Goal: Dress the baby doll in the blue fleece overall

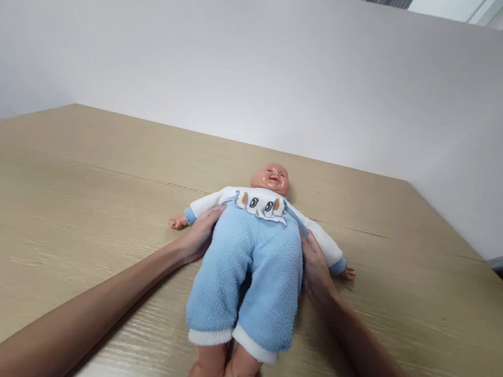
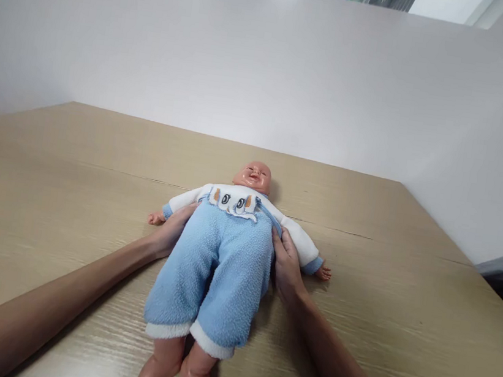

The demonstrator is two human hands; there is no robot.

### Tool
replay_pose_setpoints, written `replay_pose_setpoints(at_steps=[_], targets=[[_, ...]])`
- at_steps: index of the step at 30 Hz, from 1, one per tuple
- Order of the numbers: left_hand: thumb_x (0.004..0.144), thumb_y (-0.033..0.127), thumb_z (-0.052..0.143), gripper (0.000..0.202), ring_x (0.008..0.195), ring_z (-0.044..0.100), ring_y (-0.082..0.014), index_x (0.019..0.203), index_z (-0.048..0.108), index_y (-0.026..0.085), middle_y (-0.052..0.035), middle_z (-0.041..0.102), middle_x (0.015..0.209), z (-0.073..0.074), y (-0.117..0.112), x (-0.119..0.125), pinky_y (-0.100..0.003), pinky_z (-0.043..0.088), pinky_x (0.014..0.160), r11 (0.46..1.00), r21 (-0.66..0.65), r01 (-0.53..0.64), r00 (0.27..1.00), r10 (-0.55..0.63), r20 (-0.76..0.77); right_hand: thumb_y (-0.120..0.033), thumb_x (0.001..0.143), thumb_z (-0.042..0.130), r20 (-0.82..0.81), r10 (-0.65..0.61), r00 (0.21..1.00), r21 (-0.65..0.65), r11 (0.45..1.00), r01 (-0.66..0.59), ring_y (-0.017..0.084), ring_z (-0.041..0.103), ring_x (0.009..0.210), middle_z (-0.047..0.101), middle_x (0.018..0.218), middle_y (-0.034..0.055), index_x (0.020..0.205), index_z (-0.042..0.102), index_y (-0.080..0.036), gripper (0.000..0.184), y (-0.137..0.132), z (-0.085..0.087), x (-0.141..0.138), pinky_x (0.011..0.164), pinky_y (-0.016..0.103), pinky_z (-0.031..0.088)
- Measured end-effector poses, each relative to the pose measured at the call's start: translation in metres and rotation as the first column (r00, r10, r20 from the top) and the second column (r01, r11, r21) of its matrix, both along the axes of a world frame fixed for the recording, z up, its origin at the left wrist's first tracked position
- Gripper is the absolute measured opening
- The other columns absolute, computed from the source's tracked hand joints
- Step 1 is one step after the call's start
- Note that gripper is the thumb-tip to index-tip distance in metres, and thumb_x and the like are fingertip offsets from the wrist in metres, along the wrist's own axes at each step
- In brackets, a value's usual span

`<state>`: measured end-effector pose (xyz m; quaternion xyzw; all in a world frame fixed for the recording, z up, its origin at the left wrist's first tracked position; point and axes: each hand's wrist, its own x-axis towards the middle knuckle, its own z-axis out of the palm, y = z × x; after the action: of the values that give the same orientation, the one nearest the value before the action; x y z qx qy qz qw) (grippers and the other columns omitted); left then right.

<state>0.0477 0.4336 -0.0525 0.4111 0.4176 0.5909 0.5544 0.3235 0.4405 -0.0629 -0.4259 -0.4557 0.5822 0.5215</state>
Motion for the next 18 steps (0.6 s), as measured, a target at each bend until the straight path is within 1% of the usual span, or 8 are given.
replay_pose_setpoints(at_steps=[2, 5, 7, 8, 10, 13, 15, 18], targets=[[0.088, 0.056, 0.081, 0.045, 0.119, 0.066, -0.0313, 0.11, 0.08, 0.017, -0.0102, 0.078, 0.12, -0.001, 0.001, -0.002, -0.041, 0.047, 0.108, 1.0, -0.018, 0.02, 1.0, -0.02, 0.006, -0.063, 0.095, 0.072, -0.015, -0.002, 1.0, 0.027, 1.0, 0.002, 0.028, 0.063, 0.139, 0.07, 0.145, 0.0013, 0.137, 0.068, -0.033, 0.051, 0.001, 0.0, 0.0, 0.12, 0.044, 0.052], [0.09, 0.056, 0.081, 0.041, 0.102, 0.067, -0.0279, 0.104, 0.081, 0.017, -0.0067, 0.079, 0.102, -0.002, 0.004, -0.007, -0.038, 0.049, 0.096, 0.998, -0.014, 0.054, 0.998, -0.054, -0.014, -0.061, 0.097, 0.071, -0.005, 0.004, 1.0, 0.035, 0.999, -0.004, 0.027, 0.066, 0.134, 0.072, 0.142, 0.0021, 0.139, 0.066, -0.032, 0.051, 0.003, -0.001, 0.001, 0.122, 0.045, 0.049], [0.091, 0.053, 0.08, 0.037, 0.097, 0.067, -0.0256, 0.103, 0.081, 0.018, -0.0049, 0.078, 0.098, -0.005, 0.006, -0.011, -0.036, 0.049, 0.093, 0.998, 0.001, 0.059, 0.998, -0.059, -0.004, -0.061, 0.097, 0.071, -0.002, 0.016, 1.0, 0.046, 0.999, -0.016, 0.026, 0.066, 0.132, 0.073, 0.139, 0.0016, 0.139, 0.065, -0.032, 0.051, 0.005, -0.003, 0.002, 0.124, 0.044, 0.047], [0.091, 0.051, 0.08, 0.035, 0.098, 0.066, -0.0251, 0.104, 0.081, 0.018, -0.0048, 0.078, 0.101, -0.006, 0.008, -0.013, -0.035, 0.048, 0.095, 0.998, 0.011, 0.061, 0.998, -0.061, 0.007, -0.061, 0.098, 0.071, 0.0, 0.019, 1.0, 0.057, 0.998, -0.019, 0.025, 0.066, 0.133, 0.073, 0.138, 0.001, 0.138, 0.065, -0.032, 0.05, 0.006, -0.005, 0.002, 0.124, 0.043, 0.046], [0.093, 0.047, 0.079, 0.034, 0.107, 0.066, -0.0259, 0.11, 0.081, 0.018, -0.0059, 0.078, 0.112, -0.008, 0.011, -0.016, -0.036, 0.047, 0.102, 0.996, 0.043, 0.078, 0.997, -0.079, 0.024, -0.061, 0.097, 0.07, 0.023, 0.008, 1.0, 0.088, 0.996, -0.01, 0.024, 0.064, 0.133, 0.073, 0.135, 0.0001, 0.133, 0.066, -0.032, 0.046, 0.008, -0.008, 0.004, 0.124, 0.041, 0.045], [0.094, 0.043, 0.075, 0.034, 0.125, 0.062, -0.0295, 0.117, 0.08, 0.017, -0.0076, 0.076, 0.125, -0.009, 0.015, -0.018, -0.037, 0.042, 0.113, 0.994, 0.08, 0.078, 0.996, -0.081, 0.035, -0.06, 0.095, 0.071, 0.081, -0.043, 0.996, 0.14, 0.99, 0.031, 0.026, 0.066, 0.126, 0.075, 0.122, 0.0008, 0.116, 0.069, -0.03, 0.036, 0.011, -0.011, 0.007, 0.116, 0.041, 0.051], [0.092, 0.042, 0.075, 0.032, 0.129, 0.06, -0.031, 0.112, 0.08, 0.018, -0.0072, 0.076, 0.125, -0.008, 0.016, -0.018, -0.037, 0.041, 0.115, 0.998, 0.056, 0.037, 0.997, -0.04, 0.059, -0.059, 0.093, 0.071, 0.084, -0.073, 0.994, 0.156, 0.986, 0.059, 0.027, 0.068, 0.117, 0.075, 0.11, 0.0014, 0.105, 0.068, -0.029, 0.033, 0.011, -0.01, 0.007, 0.108, 0.041, 0.055], [0.092, 0.044, 0.072, 0.03, 0.123, 0.061, -0.0312, 0.107, 0.078, 0.018, -0.0071, 0.075, 0.119, -0.006, 0.016, -0.018, -0.038, 0.044, 0.111, 0.999, 0.04, 0.029, 0.996, -0.032, 0.083, -0.057, 0.091, 0.07, 0.035, -0.059, 0.998, 0.141, 0.989, 0.053, 0.028, 0.069, 0.106, 0.074, 0.1, 0.002, 0.097, 0.067, -0.029, 0.03, 0.011, -0.004, 0.006, 0.098, 0.041, 0.059]])
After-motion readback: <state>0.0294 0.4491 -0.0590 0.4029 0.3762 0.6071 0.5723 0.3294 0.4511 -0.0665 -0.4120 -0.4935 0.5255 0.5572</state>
